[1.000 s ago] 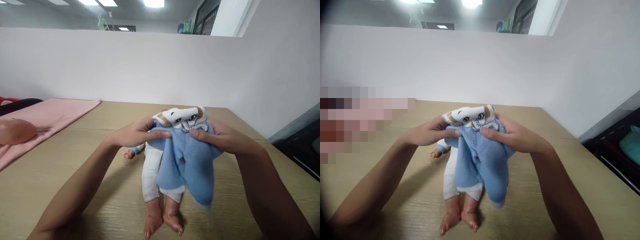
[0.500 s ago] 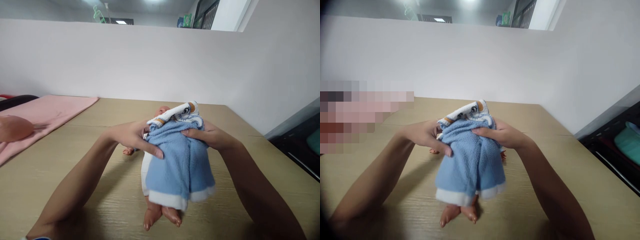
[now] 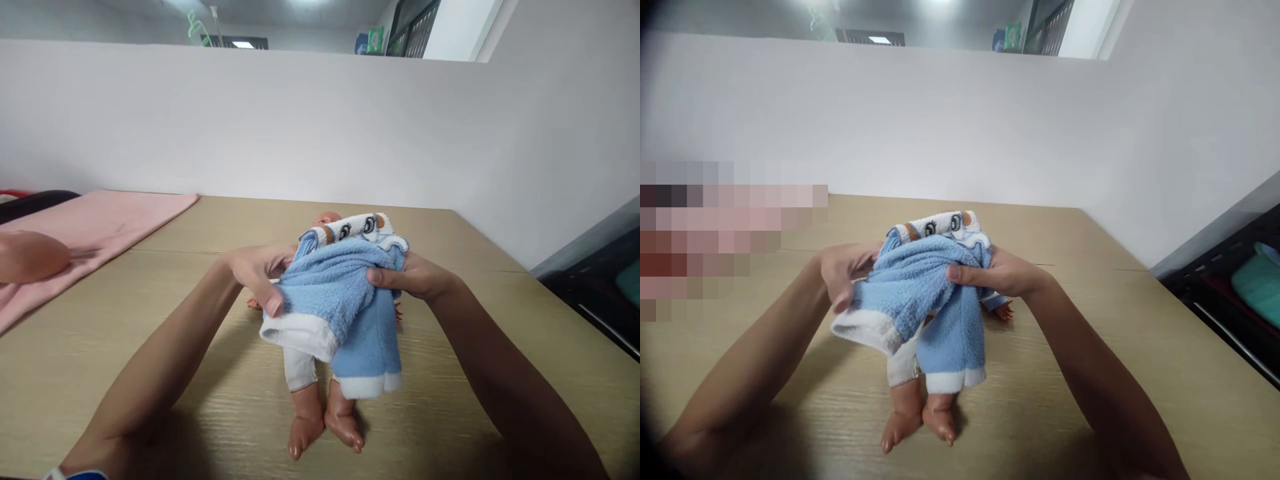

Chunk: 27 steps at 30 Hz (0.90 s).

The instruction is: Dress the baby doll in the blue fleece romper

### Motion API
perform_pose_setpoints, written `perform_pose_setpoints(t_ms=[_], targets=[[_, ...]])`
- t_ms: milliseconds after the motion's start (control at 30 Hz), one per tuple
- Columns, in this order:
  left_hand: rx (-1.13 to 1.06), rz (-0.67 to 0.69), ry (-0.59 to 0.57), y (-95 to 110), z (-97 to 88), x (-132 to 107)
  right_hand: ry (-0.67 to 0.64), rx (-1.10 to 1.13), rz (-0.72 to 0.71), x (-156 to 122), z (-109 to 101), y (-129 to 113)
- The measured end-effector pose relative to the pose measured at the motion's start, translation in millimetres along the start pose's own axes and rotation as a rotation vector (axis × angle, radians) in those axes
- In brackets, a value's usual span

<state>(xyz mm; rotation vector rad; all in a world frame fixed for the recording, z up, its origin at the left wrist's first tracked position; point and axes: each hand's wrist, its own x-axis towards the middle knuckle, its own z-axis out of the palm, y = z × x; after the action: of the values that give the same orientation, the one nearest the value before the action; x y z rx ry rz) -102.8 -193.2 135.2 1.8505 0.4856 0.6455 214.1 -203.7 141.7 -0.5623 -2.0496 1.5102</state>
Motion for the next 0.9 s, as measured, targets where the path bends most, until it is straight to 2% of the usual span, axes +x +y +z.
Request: perform_pose_setpoints(t_ms=[100, 200, 300, 367, 467, 567, 700, 767, 900], targets=[[0.005, -0.065, -0.089, -6.0, -3.7, -2.9, -0.048, -0.01, 0.059, 4.0, 4.1, 10.7], [-0.053, -0.132, -0.126, -4.7, -0.1, -0.9, -0.093, -0.004, 0.078, 6.5, 11.1, 16.2], [-0.053, -0.088, -0.117, 2.1, 7.3, 6.4, -0.125, 0.04, 0.065, 8.0, 18.0, 16.0], [-0.053, -0.063, -0.088, 5.3, 11.7, 11.0, -0.098, 0.082, 0.067, 7.9, 20.6, 15.5], [-0.12, -0.036, 0.028, 6.3, 17.3, 14.6, -0.028, 0.167, 0.081, 6.9, 21.7, 16.7], [-0.217, 0.013, 0.145, 8.4, 23.6, 15.8, 0.07, 0.281, 0.031, 7.7, 23.1, 18.5], [-0.31, -0.007, 0.056, 15.8, 31.9, 16.6, 0.169, 0.46, -0.011, 11.6, 24.6, 21.3], [-0.347, -0.04, 0.055, 17.6, 34.5, 17.1, 0.148, 0.495, 0.024, 12.3, 23.3, 23.6], [-0.343, -0.051, 0.24, 18.0, 39.1, 20.1, 0.036, 0.409, 0.057, 11.3, 18.9, 24.7]])
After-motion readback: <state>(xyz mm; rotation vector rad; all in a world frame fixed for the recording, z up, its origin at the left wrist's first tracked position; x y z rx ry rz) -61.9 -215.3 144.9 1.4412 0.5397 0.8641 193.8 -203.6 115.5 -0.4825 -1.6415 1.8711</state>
